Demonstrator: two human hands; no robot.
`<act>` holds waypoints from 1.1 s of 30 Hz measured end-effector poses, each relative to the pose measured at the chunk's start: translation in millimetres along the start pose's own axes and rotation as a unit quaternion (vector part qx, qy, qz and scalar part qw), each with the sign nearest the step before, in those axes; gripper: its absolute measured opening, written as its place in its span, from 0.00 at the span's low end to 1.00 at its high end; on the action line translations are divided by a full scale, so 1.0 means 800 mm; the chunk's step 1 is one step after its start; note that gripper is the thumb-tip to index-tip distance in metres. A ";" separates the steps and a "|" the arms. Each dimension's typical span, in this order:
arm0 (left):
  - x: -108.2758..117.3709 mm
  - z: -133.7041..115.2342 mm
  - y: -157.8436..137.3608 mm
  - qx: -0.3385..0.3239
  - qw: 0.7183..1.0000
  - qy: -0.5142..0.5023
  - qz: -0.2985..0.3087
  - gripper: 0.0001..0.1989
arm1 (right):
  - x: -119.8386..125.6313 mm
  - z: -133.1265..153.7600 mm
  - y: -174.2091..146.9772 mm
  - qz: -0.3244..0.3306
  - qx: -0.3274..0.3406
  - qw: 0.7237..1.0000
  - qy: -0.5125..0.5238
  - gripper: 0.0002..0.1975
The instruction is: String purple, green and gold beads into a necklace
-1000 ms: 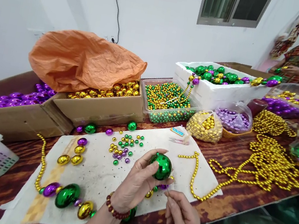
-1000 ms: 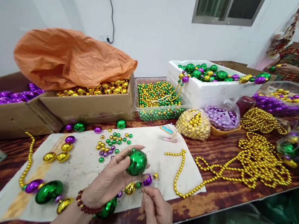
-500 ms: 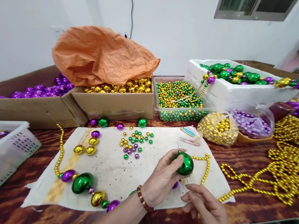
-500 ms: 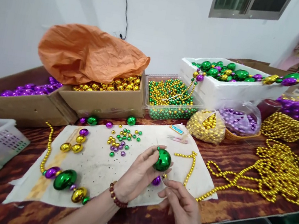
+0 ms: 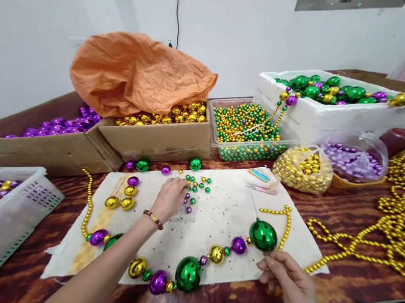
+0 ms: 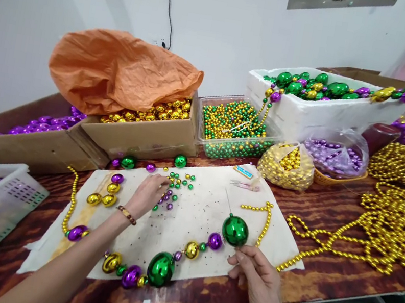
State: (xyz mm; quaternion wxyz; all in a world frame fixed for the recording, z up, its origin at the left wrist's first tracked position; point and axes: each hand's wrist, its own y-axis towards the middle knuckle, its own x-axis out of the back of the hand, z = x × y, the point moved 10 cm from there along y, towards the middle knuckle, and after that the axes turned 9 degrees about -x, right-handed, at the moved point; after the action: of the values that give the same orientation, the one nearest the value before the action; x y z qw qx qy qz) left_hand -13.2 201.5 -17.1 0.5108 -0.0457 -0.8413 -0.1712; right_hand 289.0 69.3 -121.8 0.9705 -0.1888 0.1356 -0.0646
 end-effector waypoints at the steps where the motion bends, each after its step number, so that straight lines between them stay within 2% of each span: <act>1: 0.000 0.010 -0.002 -0.001 0.999 0.031 0.018 0.10 | 0.000 -0.003 0.000 -0.001 -0.001 1.000 0.002 0.13; 3: -0.006 0.014 -0.012 -0.007 0.998 0.049 0.049 0.09 | 0.000 -0.006 0.000 -0.004 0.001 1.000 0.006 0.13; 8: -0.037 -0.012 -0.043 -0.023 0.991 0.088 0.103 0.07 | 0.004 -0.009 0.001 -0.003 -0.002 1.000 -0.007 0.12; 13: -0.060 -0.013 -0.053 -0.022 0.975 0.171 0.140 0.09 | 0.005 -0.014 -0.001 0.018 0.002 1.000 -0.016 0.11; 17: -0.061 -0.009 -0.051 -0.032 0.977 0.163 0.135 0.08 | 0.004 -0.021 -0.002 0.020 0.005 1.000 -0.016 0.10; 21: -0.043 -0.022 -0.041 -0.045 0.993 0.060 0.089 0.07 | 0.010 -0.008 0.004 0.005 0.015 1.000 -0.015 0.09; 23: -0.034 -0.029 -0.036 -0.033 0.997 -0.015 0.066 0.07 | 0.020 0.017 0.011 -0.017 0.038 0.999 -0.019 0.08; 25: -0.032 -0.035 -0.035 -0.007 0.992 -0.112 0.058 0.10 | 0.028 0.059 0.019 -0.039 0.085 0.995 -0.032 0.07; 28: -0.045 -0.053 -0.038 0.029 0.961 -0.267 0.072 0.13 | 0.029 0.138 0.030 -0.064 0.169 0.983 -0.036 0.04; 30: -0.055 -0.069 -0.042 0.041 0.939 -0.329 0.086 0.14 | 0.013 0.184 0.040 -0.046 0.202 0.978 -0.028 0.03; 33: -0.062 -0.088 -0.048 0.056 0.921 -0.376 0.088 0.15 | -0.031 0.231 0.053 0.027 0.227 0.973 0.020 0.02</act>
State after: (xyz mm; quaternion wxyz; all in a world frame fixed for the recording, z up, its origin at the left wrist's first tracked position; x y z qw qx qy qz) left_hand 59.8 146.7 -40.6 0.1720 -0.1521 -0.9721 -0.0489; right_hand 321.6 177.5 33.0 0.9865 0.0411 0.1415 -0.0713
